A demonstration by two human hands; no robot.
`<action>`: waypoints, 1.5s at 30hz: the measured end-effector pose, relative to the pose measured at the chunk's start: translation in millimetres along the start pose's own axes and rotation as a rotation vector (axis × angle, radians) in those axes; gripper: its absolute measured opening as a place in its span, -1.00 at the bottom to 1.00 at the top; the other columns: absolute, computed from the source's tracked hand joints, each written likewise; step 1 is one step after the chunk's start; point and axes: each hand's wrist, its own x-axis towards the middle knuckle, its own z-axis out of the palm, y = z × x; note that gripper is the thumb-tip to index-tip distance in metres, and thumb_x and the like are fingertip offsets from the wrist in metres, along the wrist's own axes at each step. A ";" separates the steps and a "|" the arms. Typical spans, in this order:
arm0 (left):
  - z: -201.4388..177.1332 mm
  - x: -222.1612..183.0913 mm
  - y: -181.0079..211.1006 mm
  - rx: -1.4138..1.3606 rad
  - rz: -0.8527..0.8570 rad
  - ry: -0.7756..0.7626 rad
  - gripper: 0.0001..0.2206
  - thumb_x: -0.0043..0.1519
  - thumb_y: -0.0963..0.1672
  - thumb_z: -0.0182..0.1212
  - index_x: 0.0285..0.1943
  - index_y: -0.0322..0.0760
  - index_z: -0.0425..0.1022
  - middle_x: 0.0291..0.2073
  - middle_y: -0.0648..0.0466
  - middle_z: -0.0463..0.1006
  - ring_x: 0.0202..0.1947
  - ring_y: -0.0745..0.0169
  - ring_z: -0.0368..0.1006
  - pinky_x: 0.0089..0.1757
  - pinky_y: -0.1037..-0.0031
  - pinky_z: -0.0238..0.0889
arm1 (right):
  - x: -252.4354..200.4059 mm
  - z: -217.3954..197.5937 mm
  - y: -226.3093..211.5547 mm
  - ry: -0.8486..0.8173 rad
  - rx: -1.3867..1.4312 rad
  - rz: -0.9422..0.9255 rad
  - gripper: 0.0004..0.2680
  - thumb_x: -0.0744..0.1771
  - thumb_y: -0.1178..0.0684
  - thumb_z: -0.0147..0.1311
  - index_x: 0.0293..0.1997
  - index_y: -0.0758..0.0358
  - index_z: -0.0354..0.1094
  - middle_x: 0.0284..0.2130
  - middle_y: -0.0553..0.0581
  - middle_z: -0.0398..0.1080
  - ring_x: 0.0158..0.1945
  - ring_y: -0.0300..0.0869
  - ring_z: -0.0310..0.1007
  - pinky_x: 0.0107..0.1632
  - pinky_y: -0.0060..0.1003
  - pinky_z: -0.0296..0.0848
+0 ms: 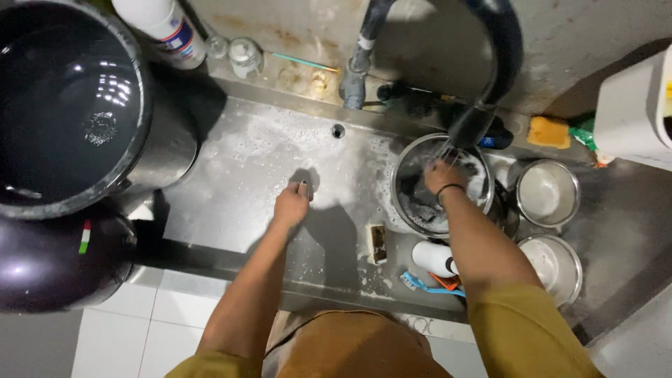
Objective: Cleaning small black helmet components in a sink using a sponge, soap, and water.
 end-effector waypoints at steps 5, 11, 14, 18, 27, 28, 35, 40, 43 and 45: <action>17.4 -2.4 7.0 -0.024 0.002 -0.049 -0.62 0.41 -0.01 -0.10 0.15 -0.29 0.56 -0.19 -0.08 0.68 -0.15 0.00 0.63 -0.06 0.15 0.43 | -33.0 -39.6 -20.3 -0.143 0.040 -0.077 -0.58 0.41 -0.12 -0.34 0.32 0.30 0.32 0.25 0.45 0.34 0.34 0.29 0.27 0.37 0.22 0.22; 6.8 -58.0 106.5 -0.149 0.195 -0.132 -0.65 0.38 -0.03 -0.06 0.14 -0.28 0.56 -0.05 -0.17 0.66 0.09 -0.31 0.51 0.08 -0.06 0.34 | -109.0 -91.6 -36.1 0.000 0.400 -0.173 -0.59 0.44 -0.27 -0.14 0.31 0.22 0.31 0.23 0.35 0.33 0.35 0.19 0.23 0.38 0.07 0.22; 19.3 -70.8 148.4 -0.020 0.318 -0.374 -0.43 0.39 0.15 -0.26 0.44 -0.17 0.31 0.17 -0.31 0.51 0.29 -0.40 0.33 0.26 -0.10 0.16 | -126.6 -63.6 -54.7 0.144 0.522 -0.487 -0.73 0.45 -0.04 -0.06 0.23 0.25 0.36 0.06 0.37 0.46 0.24 0.23 0.35 0.27 0.10 0.31; -1.3 -89.3 166.8 0.108 0.262 -0.272 -0.36 0.37 0.14 -0.24 0.43 -0.40 0.29 0.15 -0.40 0.51 0.27 -0.40 0.36 0.21 -0.10 0.18 | -135.0 -20.1 -98.4 0.110 0.514 -0.490 -0.68 0.47 -0.17 -0.23 0.32 0.05 0.30 0.22 0.29 0.37 0.34 0.14 0.26 0.35 0.04 0.26; -6.1 -64.8 94.7 0.014 -0.042 -0.102 -0.33 0.27 0.19 -0.18 0.12 -0.40 0.57 -0.03 -0.21 0.63 0.17 -0.20 0.48 0.13 0.01 0.31 | -146.6 88.7 -175.5 0.010 0.638 -0.222 -0.53 0.43 -0.31 -0.40 0.06 0.21 0.46 0.00 0.28 0.52 0.18 0.17 0.44 0.28 0.11 0.36; -2.3 -52.6 83.2 -0.018 -0.028 -0.090 -0.38 0.29 0.14 -0.19 0.08 -0.45 0.58 -0.02 -0.25 0.62 0.16 -0.23 0.47 0.13 0.01 0.31 | -132.7 106.1 -173.8 0.024 0.607 -0.218 -0.55 0.41 -0.27 -0.35 -0.03 0.27 0.48 -0.07 0.33 0.52 0.12 0.21 0.47 0.22 0.15 0.38; -0.6 -35.6 51.6 -0.188 -0.034 -0.024 -0.56 0.29 -0.02 -0.12 -0.13 -0.45 0.63 -0.19 -0.26 0.65 0.00 -0.21 0.56 -0.02 0.07 0.42 | -78.5 182.8 -170.8 0.022 0.706 -0.159 -0.69 0.33 -0.15 -0.02 -0.18 0.30 0.59 -0.27 0.32 0.57 -0.05 0.15 0.56 -0.01 0.07 0.51; -7.9 -32.2 66.0 -0.147 0.057 -0.097 -0.45 0.33 0.09 -0.20 -0.02 -0.43 0.57 -0.14 -0.28 0.61 0.04 -0.26 0.50 0.02 0.00 0.35 | -85.3 98.0 -152.1 0.070 0.601 -0.431 -0.70 0.37 -0.12 -0.04 -0.23 0.34 0.52 -0.27 0.36 0.54 -0.02 0.17 0.52 0.04 0.10 0.47; -42.7 -59.2 86.8 -0.102 0.089 -0.164 -0.40 0.35 0.15 -0.19 0.24 -0.38 0.47 0.01 -0.25 0.60 0.20 -0.28 0.43 0.16 -0.03 0.27 | -92.9 13.1 -110.6 0.194 0.449 -0.445 -0.78 0.42 -0.08 -0.02 -0.13 0.24 0.48 -0.22 0.28 0.53 0.02 0.15 0.51 0.08 0.05 0.46; -44.0 -39.0 62.5 -0.092 0.062 -0.162 -0.47 0.34 0.11 -0.11 0.31 -0.26 0.44 -0.01 -0.12 0.64 0.20 -0.17 0.45 0.16 0.03 0.29 | -85.0 -34.0 -68.0 0.227 0.358 -0.281 -0.80 0.43 -0.06 -0.02 0.01 0.19 0.48 -0.15 0.22 0.55 0.05 0.11 0.51 0.14 0.00 0.46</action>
